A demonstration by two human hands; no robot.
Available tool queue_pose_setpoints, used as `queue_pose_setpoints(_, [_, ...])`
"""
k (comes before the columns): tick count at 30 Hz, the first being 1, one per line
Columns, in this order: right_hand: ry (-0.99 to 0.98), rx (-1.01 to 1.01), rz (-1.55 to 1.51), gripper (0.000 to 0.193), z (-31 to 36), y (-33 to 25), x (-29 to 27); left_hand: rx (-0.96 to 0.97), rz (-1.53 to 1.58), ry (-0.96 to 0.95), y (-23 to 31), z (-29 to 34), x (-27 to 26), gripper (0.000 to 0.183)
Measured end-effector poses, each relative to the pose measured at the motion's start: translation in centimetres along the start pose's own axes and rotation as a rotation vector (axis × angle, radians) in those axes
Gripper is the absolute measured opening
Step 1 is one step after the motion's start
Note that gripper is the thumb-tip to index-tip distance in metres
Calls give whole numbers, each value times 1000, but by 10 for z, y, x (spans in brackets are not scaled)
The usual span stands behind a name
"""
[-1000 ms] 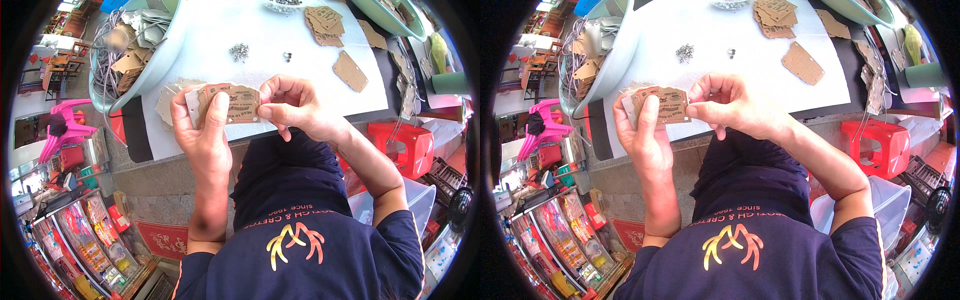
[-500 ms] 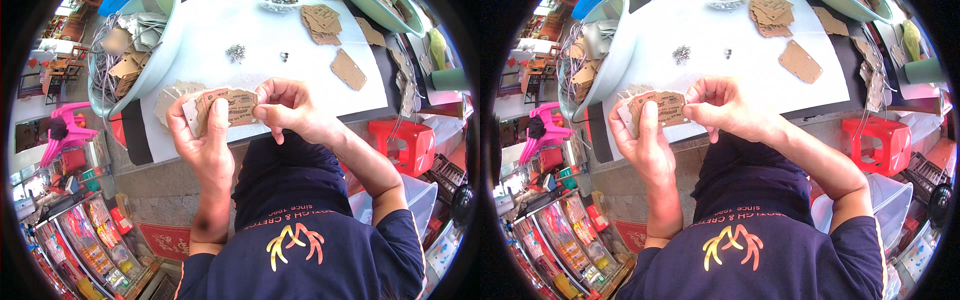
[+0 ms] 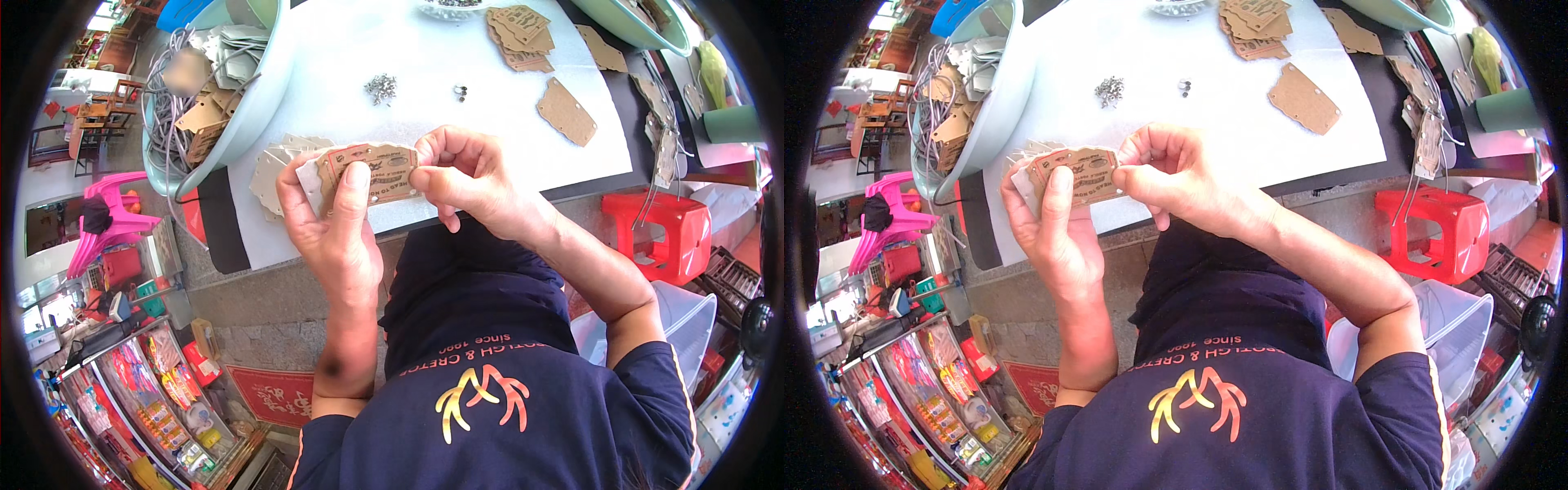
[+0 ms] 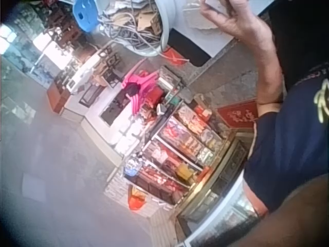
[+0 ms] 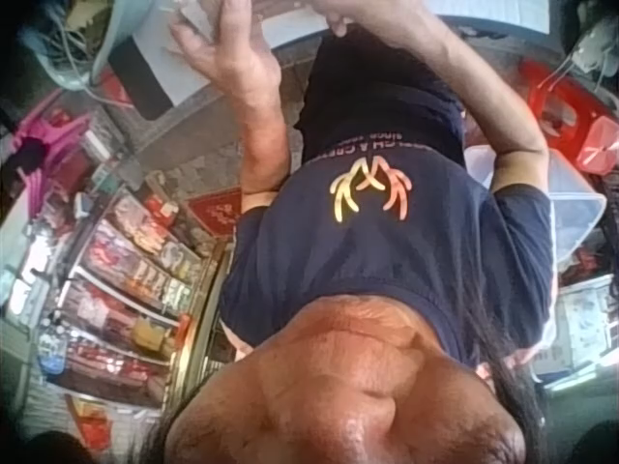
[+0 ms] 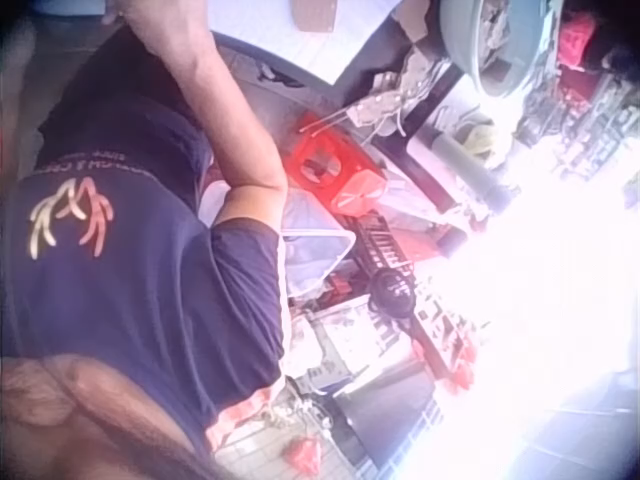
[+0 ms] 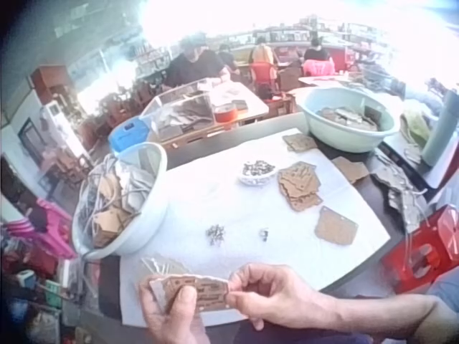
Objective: Attaching small metal rivets or components to cardboard shoe pattern pieces.
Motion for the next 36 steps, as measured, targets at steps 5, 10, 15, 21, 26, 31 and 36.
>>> queue_pose_setpoints(5, [34, 17, -46, 17, -2, 0, 0, -188, 211, -91, -13, -3, 8, 36])
queue_pose_setpoints(10, [43, 23, -73, 18, -2, -1, 0, -259, 261, -149, -24, 4, 10, 37])
queue_pose_setpoints(15, [42, 17, -39, 19, -3, 2, -1, -199, 135, -125, -27, 5, 13, 33])
queue_pose_setpoints(21, [46, -66, 22, 19, -1, -7, 0, -289, 51, -209, -31, 4, 20, 26])
queue_pose_setpoints(26, [29, 54, -192, 18, -2, 1, -7, -317, 93, -200, -31, 4, 21, 26])
queue_pose_setpoints(31, [-15, 129, -216, 18, -2, -1, -4, -343, 172, -238, -33, 5, 24, 28])
queue_pose_setpoints(36, [-35, 164, -211, 17, -4, 3, -3, -402, 260, -256, -39, 8, 25, 28])
Point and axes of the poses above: each hand's wrist, its own z-axis away from the middle knuckle, its own x-axis out of the palm, y = z × x, the point moved 9 cm from there along -z, towards the middle knuckle, and after that the axes turned 8 degrees about -z, right-handed, at the moved point
